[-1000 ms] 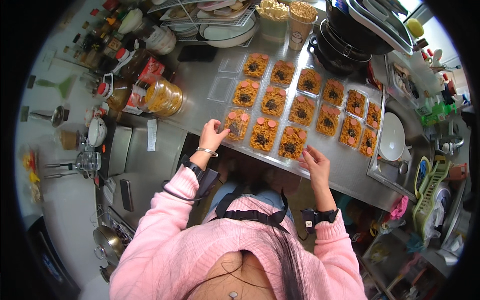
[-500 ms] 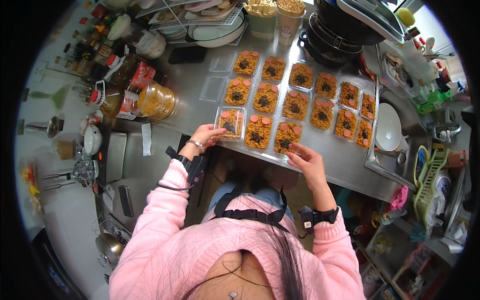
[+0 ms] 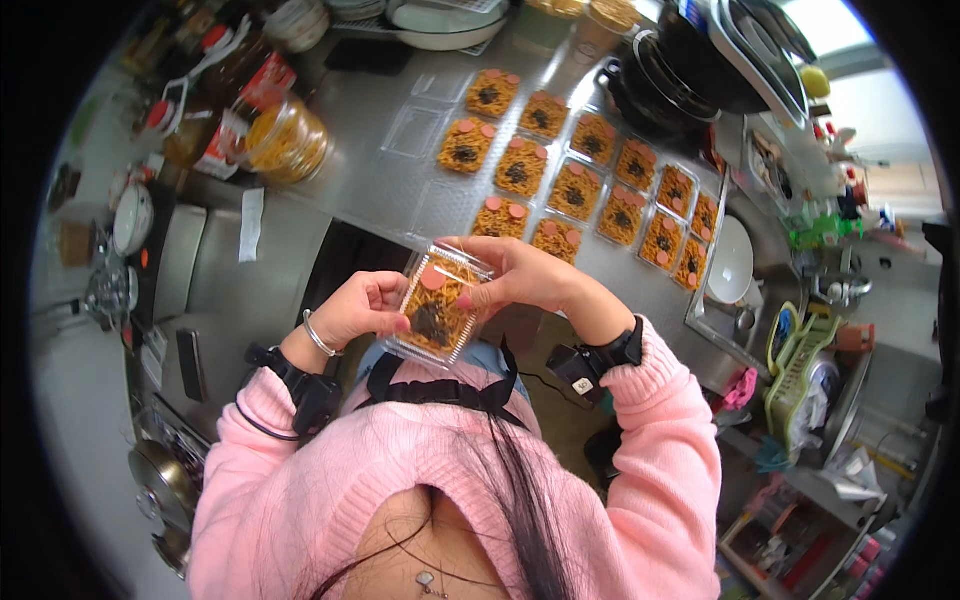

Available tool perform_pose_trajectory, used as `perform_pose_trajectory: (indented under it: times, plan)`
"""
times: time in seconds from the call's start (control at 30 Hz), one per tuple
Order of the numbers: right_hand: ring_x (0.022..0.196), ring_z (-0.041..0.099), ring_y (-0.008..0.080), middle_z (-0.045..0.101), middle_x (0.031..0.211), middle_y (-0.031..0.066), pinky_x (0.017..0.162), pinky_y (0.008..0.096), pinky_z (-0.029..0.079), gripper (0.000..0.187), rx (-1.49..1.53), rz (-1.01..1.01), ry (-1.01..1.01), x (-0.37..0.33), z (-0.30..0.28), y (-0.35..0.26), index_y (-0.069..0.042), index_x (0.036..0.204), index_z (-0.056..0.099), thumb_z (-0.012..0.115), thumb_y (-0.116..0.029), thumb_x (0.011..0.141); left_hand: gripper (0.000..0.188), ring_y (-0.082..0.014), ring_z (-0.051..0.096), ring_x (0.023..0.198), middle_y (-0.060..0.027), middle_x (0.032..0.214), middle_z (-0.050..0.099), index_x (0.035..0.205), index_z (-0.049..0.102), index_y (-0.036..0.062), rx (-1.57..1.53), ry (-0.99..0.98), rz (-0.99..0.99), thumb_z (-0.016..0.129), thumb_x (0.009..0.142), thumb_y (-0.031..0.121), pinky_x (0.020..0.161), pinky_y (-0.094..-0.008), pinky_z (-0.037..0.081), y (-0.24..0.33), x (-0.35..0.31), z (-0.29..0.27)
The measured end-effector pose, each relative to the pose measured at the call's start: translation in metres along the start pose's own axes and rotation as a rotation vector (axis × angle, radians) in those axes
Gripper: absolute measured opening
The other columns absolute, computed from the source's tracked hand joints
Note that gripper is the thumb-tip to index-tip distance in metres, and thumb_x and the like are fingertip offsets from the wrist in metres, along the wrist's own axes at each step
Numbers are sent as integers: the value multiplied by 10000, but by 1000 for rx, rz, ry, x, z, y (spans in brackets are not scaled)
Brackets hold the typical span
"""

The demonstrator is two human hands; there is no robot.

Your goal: The person adds dark flakes and sesame seeds to multiple pre-filled noodle containers using a spoon and by hand, then places lids on the containers.

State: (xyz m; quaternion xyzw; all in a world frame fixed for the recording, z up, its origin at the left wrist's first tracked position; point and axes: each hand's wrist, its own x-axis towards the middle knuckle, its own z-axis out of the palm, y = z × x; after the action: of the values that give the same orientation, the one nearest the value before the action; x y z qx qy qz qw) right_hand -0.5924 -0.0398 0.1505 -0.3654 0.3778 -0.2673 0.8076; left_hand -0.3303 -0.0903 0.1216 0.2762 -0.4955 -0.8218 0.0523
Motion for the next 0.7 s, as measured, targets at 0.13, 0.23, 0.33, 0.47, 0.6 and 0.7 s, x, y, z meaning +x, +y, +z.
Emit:
perform_pose_trajectory:
  times: [0.13, 0.23, 0.33, 0.47, 0.6, 0.7]
  plan:
    - [959, 547, 119, 537, 1186, 57, 705, 250, 550, 763, -13, 56, -119, 17, 31, -5, -57, 1409, 295, 705, -12, 767, 290, -170, 594, 993, -110, 1112, 588, 1157, 495, -24, -511, 129, 201, 491, 900, 111, 909, -314, 466, -18, 0, 4]
    - [1036, 501, 112, 525, 1217, 44, 863, 262, 477, 779, -194, 31, -168, 34, 50, -3, -63, 1412, 297, 720, -36, 759, 308, -187, 582, 1023, -113, 1103, 580, 1146, 490, -18, -620, -19, 195, 541, 856, 70, 920, -324, 467, -34, 1, -2]
    - [1074, 476, 117, 518, 1241, 53, 941, 269, 414, 791, -205, -30, -213, 42, 60, -5, -76, 1415, 300, 734, -64, 753, 353, -200, 565, 1061, -104, 1107, 572, 1133, 492, -15, -686, -290, 201, 590, 801, 54, 924, -333, 470, -40, 9, -18]
    - [1053, 488, 118, 521, 1228, 45, 925, 277, 422, 776, -429, -23, -205, 44, 66, -12, -128, 1423, 304, 727, -112, 773, 130, -209, 541, 1075, -124, 1110, 556, 787, 538, 25, -715, -364, 297, 617, 697, 76, 967, -348, 417, -29, 8, -39]
    - [1020, 510, 119, 533, 1195, 41, 880, 271, 447, 730, -452, 36, -154, 44, 69, -18, -166, 1421, 319, 704, -151, 800, 152, -248, 460, 1123, -118, 1057, 515, 608, 504, 75, -459, -138, 552, 632, 687, 95, 1026, -376, 323, -6, -23, -56]
    - [950, 543, 111, 542, 1168, 38, 780, 251, 502, 701, -509, 38, -96, 44, 73, -22, -177, 1417, 328, 681, -120, 814, 169, -225, 450, 1106, -99, 1067, 500, 596, 503, 85, -103, -103, 582, 650, 674, 54, 1028, -371, 309, 0, -50, -52]
